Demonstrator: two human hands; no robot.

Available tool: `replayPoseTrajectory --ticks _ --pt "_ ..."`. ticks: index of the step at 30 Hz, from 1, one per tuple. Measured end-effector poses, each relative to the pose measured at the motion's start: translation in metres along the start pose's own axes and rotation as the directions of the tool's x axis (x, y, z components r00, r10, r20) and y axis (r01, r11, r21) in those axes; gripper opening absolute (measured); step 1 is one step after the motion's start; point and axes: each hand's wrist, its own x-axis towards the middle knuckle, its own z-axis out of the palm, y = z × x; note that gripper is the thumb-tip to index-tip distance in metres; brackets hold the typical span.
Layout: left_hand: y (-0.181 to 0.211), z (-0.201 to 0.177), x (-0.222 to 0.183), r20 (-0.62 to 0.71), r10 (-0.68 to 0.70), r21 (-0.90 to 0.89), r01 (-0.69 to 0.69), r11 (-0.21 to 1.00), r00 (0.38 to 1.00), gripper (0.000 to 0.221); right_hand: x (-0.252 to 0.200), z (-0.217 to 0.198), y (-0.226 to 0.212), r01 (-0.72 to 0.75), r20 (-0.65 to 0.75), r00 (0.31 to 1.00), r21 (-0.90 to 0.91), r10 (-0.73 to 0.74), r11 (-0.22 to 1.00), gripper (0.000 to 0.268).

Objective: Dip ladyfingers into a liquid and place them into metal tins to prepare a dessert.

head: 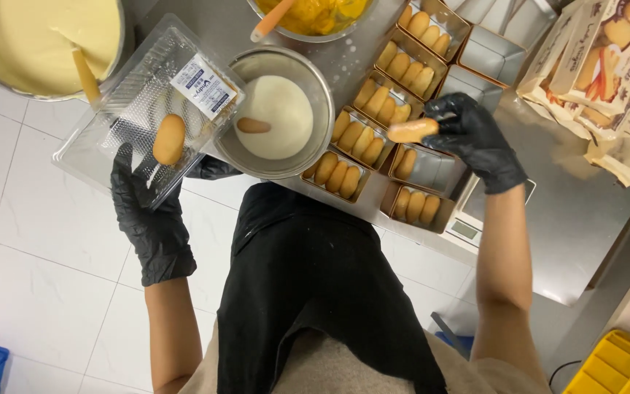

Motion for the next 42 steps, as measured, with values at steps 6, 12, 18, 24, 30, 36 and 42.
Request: replayPoseTrajectory --ticks 6,12,18,24,30,36,42 --pt "-0.017 0.000 0.006 0.007 -0.022 -0.002 0.022 1.000 1.000 0.058 -0.065 -0.022 0.093 -0.328 -0.244 0.937 -0.354 0.252 0.876 0.036" --pt "-0.024 0.004 0.010 0.026 -0.019 -0.008 0.020 1.000 0.999 0.058 -0.068 0.005 0.142 -0.254 -0.236 0.963 -0.623 0.132 0.740 0.033" --pt "-0.028 0.005 0.012 0.003 -0.023 -0.044 0.023 0.999 1.000 0.056 -0.075 0.014 0.171 -0.229 -0.266 0.963 -0.737 0.039 0.636 0.042" --pt "-0.028 0.005 0.010 0.007 0.005 -0.004 -0.005 1.000 1.000 0.052 -0.079 0.027 0.159 -0.151 -0.298 0.946 -0.751 -0.126 0.643 0.037" --pt "-0.024 0.001 0.012 -0.018 0.001 -0.020 -0.001 1.000 1.000 0.052 -0.076 0.022 0.188 -0.214 -0.360 0.933 -0.621 -0.031 0.754 0.033" --pt "-0.013 0.002 0.012 -0.025 0.034 -0.053 -0.035 0.998 0.999 0.052 -0.033 0.068 0.080 -0.141 -0.212 0.976 -0.784 -0.048 0.605 0.021" --pt "-0.006 -0.004 0.004 -0.044 0.059 -0.067 -0.062 0.996 0.997 0.054 0.112 0.210 0.066 0.239 0.092 0.971 -0.434 -0.221 0.869 0.040"
